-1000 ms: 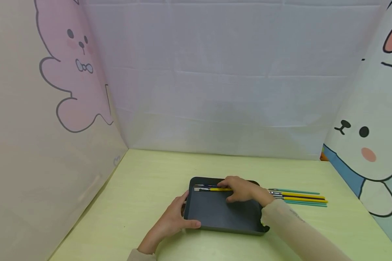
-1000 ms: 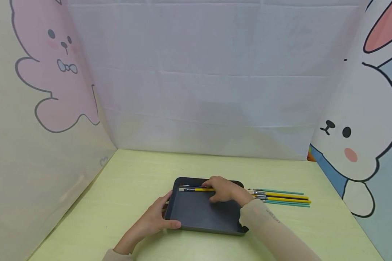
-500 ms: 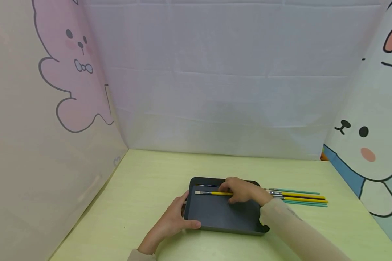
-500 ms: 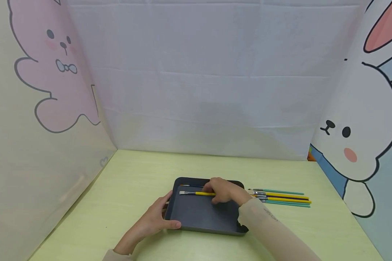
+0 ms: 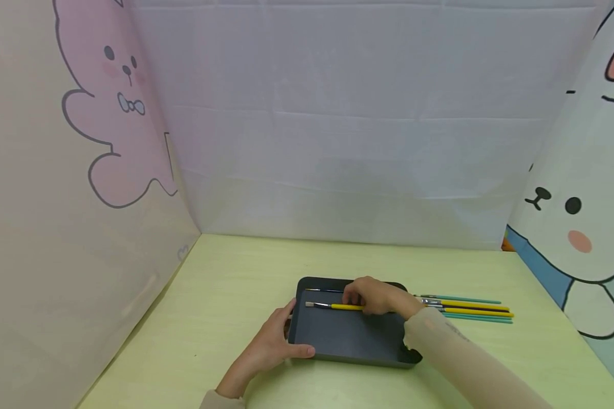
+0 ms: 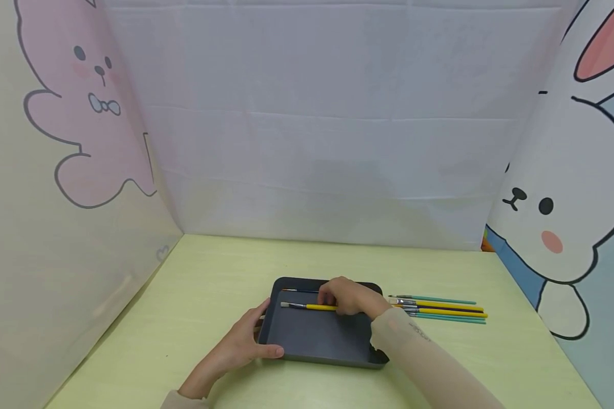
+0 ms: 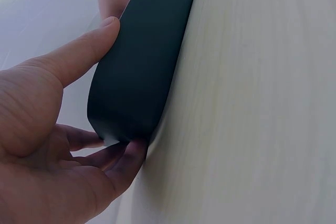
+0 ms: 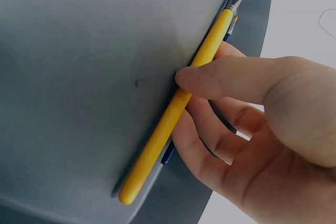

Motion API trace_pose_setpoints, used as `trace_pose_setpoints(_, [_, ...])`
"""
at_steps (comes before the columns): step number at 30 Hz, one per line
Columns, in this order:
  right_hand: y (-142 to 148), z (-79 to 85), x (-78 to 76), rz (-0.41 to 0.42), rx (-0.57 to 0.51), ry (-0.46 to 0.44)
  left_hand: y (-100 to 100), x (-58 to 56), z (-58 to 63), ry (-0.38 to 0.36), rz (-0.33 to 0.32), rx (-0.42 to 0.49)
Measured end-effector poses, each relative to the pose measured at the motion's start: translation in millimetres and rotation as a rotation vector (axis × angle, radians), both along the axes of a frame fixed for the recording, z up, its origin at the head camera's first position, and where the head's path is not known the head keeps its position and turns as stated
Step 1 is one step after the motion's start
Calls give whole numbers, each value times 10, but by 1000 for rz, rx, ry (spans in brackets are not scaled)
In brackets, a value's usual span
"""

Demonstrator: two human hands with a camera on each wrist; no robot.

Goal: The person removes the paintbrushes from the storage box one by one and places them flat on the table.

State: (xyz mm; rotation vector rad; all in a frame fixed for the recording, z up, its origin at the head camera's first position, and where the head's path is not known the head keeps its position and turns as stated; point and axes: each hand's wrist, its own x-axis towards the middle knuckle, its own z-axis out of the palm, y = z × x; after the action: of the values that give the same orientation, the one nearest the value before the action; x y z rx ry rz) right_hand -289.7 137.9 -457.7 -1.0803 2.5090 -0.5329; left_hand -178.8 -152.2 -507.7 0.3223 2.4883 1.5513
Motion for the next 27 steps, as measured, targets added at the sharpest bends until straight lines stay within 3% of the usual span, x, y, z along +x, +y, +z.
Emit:
trace_pose_setpoints(8, [19, -48, -7, -38, -7, -6, -2, -15, -16, -14, -9, 11])
trace_pose_setpoints(13, [66, -40, -14, 6, -30, 11, 2, -14, -18, -12, -10, 11])
trace_pose_setpoints(18, [132, 26, -11, 50, -72, 35, 5, -14, -17, -8, -4, 0])
trace_pose_setpoints(27, [288, 182, -1, 58, -116, 64, 9, -8, -9, -14, 6, -10])
